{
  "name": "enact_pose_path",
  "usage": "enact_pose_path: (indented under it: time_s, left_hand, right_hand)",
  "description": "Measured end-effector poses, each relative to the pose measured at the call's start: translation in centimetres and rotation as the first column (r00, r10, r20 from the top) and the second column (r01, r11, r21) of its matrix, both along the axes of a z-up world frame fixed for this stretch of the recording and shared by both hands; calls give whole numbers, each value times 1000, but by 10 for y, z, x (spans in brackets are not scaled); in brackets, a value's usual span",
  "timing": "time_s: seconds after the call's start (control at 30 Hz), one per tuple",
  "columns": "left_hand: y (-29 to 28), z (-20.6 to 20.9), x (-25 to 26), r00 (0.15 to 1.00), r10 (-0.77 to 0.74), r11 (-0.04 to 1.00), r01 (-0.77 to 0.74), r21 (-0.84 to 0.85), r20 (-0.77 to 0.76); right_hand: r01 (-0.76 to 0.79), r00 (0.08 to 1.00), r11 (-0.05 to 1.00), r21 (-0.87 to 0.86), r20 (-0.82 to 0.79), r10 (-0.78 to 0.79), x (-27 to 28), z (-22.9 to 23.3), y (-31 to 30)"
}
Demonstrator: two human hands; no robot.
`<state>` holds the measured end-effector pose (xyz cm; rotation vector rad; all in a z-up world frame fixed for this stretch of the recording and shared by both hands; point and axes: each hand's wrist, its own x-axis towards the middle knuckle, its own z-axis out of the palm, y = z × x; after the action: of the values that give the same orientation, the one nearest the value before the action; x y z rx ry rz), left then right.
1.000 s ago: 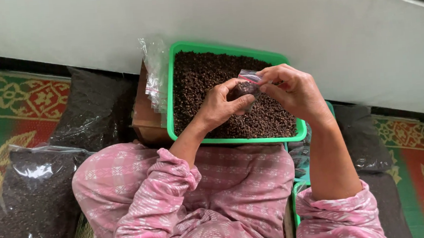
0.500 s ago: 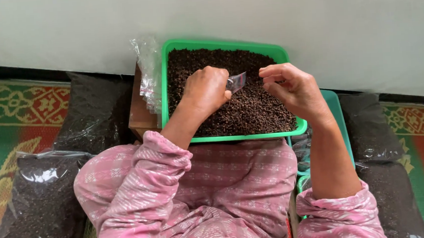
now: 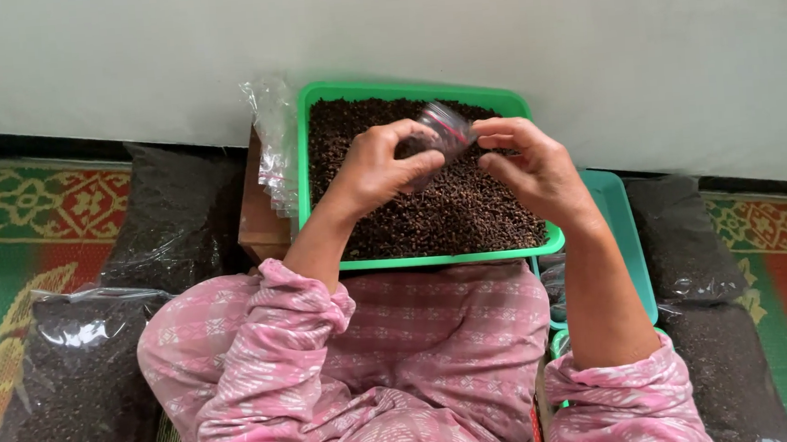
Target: The person fills small clear plastic bags with cloves from a tray by hand and with a small scoop, seals the bags, and places them into other trays.
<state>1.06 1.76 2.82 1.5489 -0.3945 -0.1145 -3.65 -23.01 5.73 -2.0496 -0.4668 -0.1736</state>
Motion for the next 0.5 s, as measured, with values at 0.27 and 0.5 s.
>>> enact_pose_path:
  time_s: [0.27, 0.5]
  left_hand:
    - [-20, -20, -17, 979, -195, 836, 134, -532, -60]
    - [-30, -36, 1, 977, -211, 871, 174, -460, -32]
  right_hand:
    - [29, 999, 999, -16, 43, -28, 1, -1, -10]
    - [40, 994, 999, 10, 97, -41, -1, 10, -3]
